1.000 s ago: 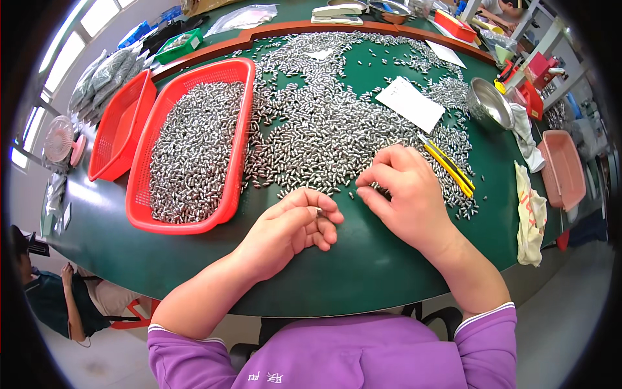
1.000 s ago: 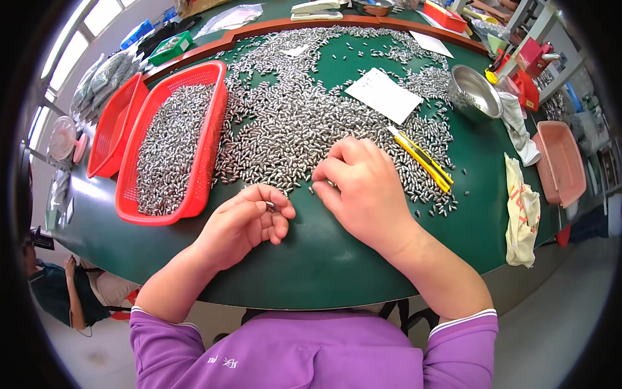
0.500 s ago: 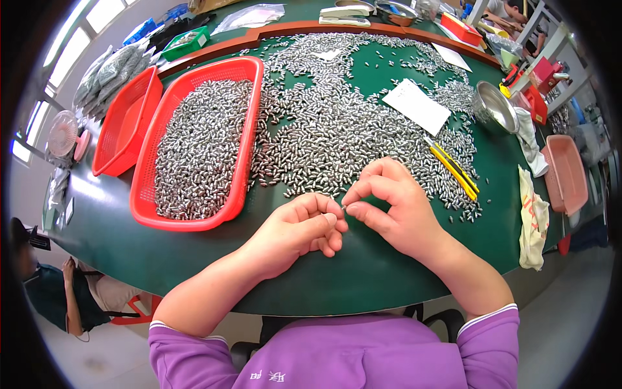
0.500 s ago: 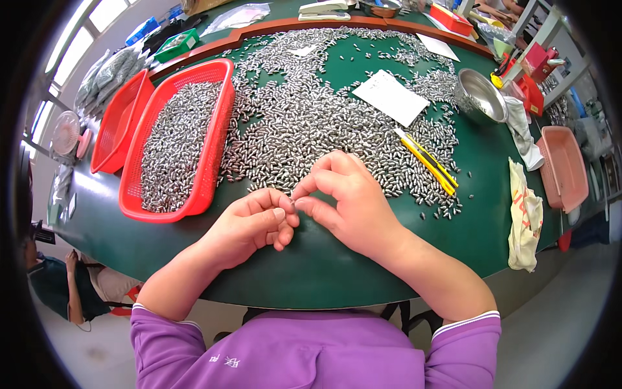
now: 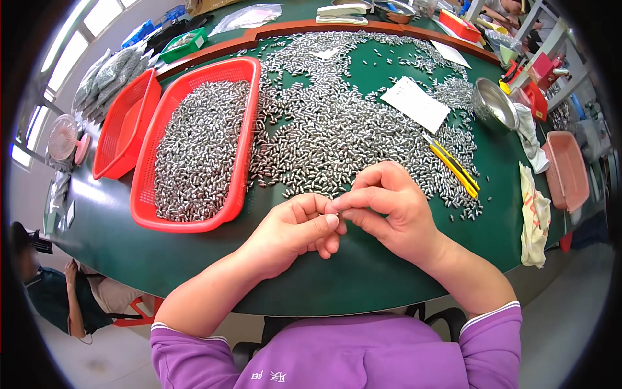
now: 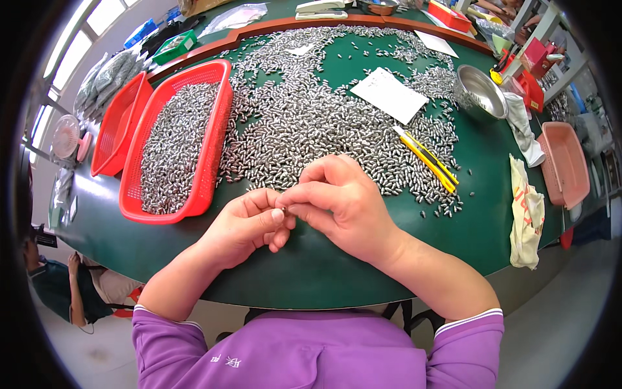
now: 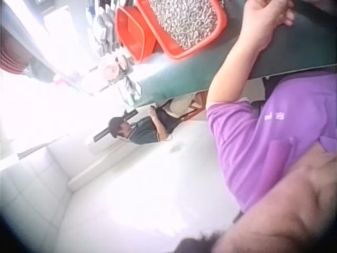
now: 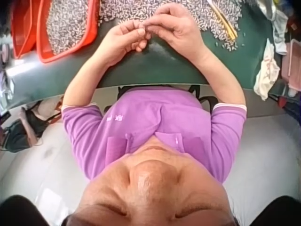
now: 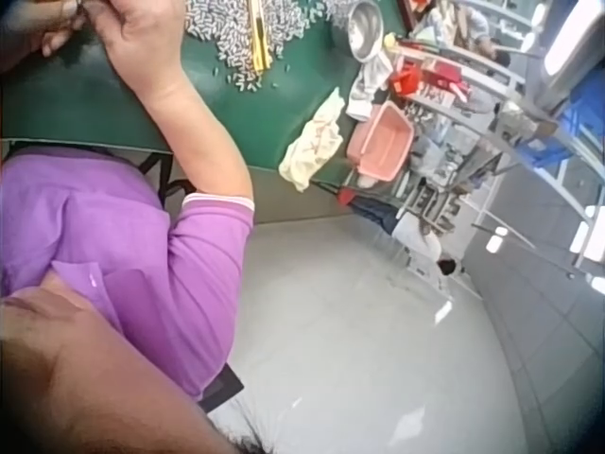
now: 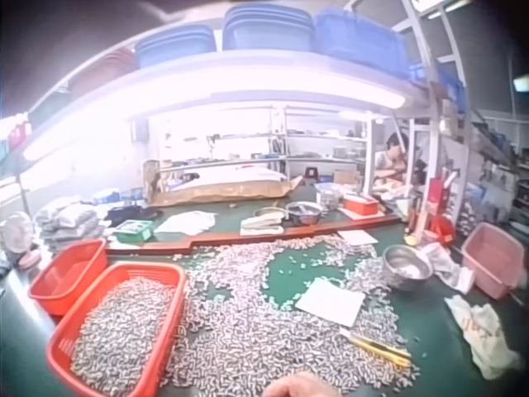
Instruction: Inspecting and sorting small metal components on a factory workbench.
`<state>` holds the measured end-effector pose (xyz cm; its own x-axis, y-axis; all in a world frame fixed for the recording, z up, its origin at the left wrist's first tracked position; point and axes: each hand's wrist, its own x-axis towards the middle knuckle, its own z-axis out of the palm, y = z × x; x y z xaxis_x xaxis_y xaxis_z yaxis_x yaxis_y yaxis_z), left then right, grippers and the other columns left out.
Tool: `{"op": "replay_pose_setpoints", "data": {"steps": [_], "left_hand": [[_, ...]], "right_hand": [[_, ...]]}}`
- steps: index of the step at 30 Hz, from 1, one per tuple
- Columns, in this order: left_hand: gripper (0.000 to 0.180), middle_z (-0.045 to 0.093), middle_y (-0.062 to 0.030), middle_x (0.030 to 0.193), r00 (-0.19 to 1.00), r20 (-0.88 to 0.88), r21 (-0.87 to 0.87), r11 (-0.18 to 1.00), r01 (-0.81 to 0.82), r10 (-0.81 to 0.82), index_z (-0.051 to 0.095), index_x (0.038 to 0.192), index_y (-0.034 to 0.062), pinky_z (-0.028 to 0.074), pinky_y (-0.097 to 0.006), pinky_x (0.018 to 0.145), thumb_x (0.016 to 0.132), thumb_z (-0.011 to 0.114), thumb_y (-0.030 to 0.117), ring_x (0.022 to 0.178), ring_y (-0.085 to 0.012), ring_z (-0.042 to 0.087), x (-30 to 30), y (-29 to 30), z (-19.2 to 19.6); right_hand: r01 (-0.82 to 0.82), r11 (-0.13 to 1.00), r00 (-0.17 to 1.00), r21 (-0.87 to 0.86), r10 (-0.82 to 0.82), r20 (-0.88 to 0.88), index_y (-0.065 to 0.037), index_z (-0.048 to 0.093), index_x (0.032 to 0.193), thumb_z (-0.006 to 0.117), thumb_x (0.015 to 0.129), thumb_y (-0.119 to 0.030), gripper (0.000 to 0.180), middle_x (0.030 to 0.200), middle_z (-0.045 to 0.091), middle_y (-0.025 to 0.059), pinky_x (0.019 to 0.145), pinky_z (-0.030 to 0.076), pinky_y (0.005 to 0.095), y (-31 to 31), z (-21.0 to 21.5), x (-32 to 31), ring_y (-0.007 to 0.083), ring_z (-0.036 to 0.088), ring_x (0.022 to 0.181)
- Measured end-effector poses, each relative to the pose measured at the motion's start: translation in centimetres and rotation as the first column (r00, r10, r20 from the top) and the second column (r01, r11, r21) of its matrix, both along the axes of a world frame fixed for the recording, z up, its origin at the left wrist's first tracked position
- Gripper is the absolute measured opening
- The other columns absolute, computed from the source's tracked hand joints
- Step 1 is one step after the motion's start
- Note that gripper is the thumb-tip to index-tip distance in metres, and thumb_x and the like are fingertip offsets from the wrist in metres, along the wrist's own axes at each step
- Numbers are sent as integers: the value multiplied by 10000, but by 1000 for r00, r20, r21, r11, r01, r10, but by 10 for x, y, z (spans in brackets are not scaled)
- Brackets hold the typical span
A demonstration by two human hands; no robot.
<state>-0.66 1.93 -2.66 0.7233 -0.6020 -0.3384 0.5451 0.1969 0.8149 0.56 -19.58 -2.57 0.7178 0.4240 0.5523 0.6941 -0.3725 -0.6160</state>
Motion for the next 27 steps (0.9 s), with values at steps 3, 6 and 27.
{"op": "replay_pose_setpoints", "data": {"steps": [3, 6, 27], "left_hand": [[201, 619, -57, 992, 1000, -13, -54, 998, -12, 11, 535, 1112, 23, 518, -254, 701, 997, 550, 188, 790, -105, 613, 1, 1, -1], [197, 615, -60, 1000, 1000, -19, -73, 997, -17, 15, 536, 1116, 23, 517, -253, 704, 1003, 536, 185, 796, -109, 612, 1, 1, -1], [155, 618, -77, 1021, 999, 12, -100, 994, -46, 48, 529, 1114, 22, 520, -270, 748, 1013, 511, 138, 823, -125, 612, 0, 1, -4]], "right_hand": [[56, 998, 997, 27, -57, 42, -161, 730, 930, 756, 751, -108, 189, 877, 575, 11, 734, 453, 339, 0, 1, 0, 209, 558, 820], [27, 1000, 994, -8, -26, 102, -162, 730, 931, 758, 742, -107, 199, 875, 574, 7, 728, 452, 342, -1, 3, 0, 210, 559, 814], [167, 978, 974, -123, -144, 175, -124, 720, 921, 744, 725, -42, 213, 915, 592, 25, 739, 465, 340, -2, 2, 4, 215, 573, 847]]}}
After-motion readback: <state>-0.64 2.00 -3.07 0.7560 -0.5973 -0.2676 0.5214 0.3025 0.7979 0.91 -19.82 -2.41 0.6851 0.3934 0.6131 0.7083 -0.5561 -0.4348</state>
